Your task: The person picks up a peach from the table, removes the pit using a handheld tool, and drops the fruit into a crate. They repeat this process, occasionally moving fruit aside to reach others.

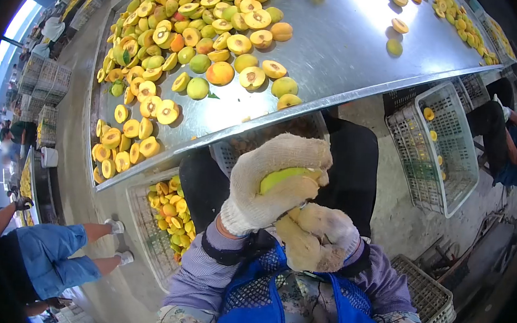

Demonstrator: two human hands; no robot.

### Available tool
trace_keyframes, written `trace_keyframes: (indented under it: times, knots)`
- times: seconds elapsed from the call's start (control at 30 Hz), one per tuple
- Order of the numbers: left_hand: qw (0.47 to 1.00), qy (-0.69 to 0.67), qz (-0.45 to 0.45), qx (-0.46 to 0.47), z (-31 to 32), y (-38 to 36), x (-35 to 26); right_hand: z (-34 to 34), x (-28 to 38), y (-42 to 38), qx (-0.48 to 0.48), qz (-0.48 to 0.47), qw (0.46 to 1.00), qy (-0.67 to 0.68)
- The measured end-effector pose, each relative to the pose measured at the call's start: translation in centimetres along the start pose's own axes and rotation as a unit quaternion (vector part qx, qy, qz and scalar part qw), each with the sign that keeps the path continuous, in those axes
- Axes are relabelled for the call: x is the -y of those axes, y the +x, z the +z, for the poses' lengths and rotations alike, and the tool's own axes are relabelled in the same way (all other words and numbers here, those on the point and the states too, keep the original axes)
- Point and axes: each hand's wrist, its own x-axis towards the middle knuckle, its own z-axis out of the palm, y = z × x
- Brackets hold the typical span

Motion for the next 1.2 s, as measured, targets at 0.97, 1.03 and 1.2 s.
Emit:
trace_keyframes:
  times: [0.97, 1.03, 1.2]
  knots:
    - [0.840, 0.301, -0.195, -0.407, -15.0, -9.6, 1.3, -1.4, 2.3, 1.2, 0.170, -0.124, 0.938, -0.274]
    - [0.650, 0.718, -0.106, -0.227, -15.3, -9.4, 0.8, -1.3, 2.5, 1.9, 0.140, -0.082, 0.937, -0.308]
    - [0.911, 0.335, -0.177, -0.164, -8.6, 0.0, 4.3, 0.0, 2.5, 2.8, 0.084, 0.038, 0.941, -0.326]
